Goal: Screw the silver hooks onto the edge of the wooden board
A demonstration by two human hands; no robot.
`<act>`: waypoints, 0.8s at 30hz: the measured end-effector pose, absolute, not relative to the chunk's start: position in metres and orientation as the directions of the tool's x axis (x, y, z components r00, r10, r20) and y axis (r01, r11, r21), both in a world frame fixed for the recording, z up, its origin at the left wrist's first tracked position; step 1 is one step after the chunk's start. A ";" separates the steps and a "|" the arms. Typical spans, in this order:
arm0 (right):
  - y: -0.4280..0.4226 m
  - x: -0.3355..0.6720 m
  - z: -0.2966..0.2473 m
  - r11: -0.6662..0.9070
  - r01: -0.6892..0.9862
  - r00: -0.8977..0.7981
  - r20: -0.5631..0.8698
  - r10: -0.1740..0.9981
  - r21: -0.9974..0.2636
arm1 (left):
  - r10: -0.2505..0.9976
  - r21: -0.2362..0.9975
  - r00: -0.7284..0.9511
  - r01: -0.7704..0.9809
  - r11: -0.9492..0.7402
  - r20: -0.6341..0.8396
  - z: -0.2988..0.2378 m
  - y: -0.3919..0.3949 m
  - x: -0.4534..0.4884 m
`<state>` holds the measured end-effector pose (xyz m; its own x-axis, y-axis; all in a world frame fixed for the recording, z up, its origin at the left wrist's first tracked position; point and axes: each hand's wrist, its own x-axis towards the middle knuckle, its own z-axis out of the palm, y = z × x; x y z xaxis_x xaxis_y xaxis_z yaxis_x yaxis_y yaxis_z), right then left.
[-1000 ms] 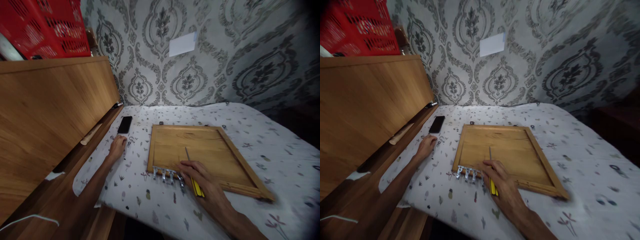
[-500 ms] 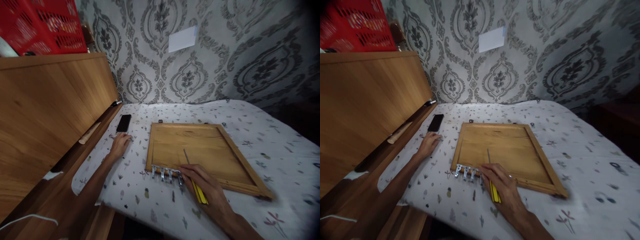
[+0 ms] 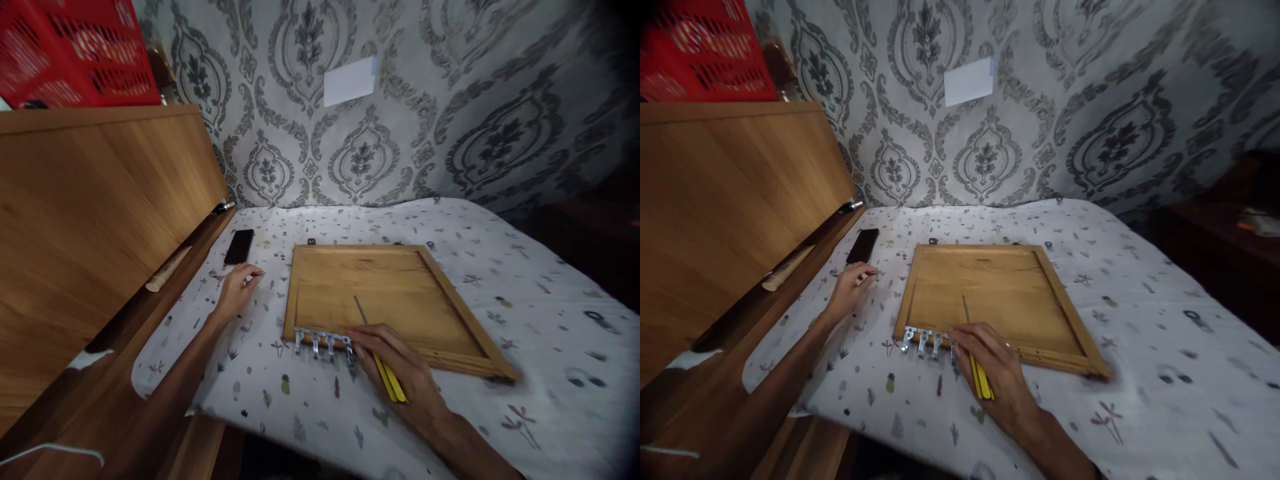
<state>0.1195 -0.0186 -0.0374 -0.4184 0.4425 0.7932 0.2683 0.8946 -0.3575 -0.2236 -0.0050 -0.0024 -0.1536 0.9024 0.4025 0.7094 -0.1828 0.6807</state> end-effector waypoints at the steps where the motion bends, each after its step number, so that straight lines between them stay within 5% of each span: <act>1: -0.019 0.119 -0.036 0.893 0.264 -0.414 0.794 0.446 -0.364 | 0.909 0.729 -0.160 0.657 -0.192 0.384 0.001 -0.006 -0.215; 7: -0.021 0.119 -0.032 0.868 0.218 -0.404 0.768 0.497 -0.446 | 0.969 0.932 -0.089 0.307 -0.194 0.231 0.015 -0.018 -0.147; 13: -0.023 0.124 -0.023 0.690 0.147 -0.392 0.599 0.698 -0.708 | 0.996 0.992 0.080 -0.124 -0.016 0.027 0.023 -0.032 -0.091; 19: -0.024 0.131 -0.008 0.324 -0.041 -0.431 0.309 0.848 -0.945 | 0.979 0.996 0.200 -0.084 -0.014 0.031 0.024 -0.038 -0.077; 24: -0.023 0.136 -0.005 0.081 -0.172 -0.362 0.140 0.922 -0.982 | 0.963 0.997 0.261 -0.061 -0.050 0.064 0.030 -0.042 -0.072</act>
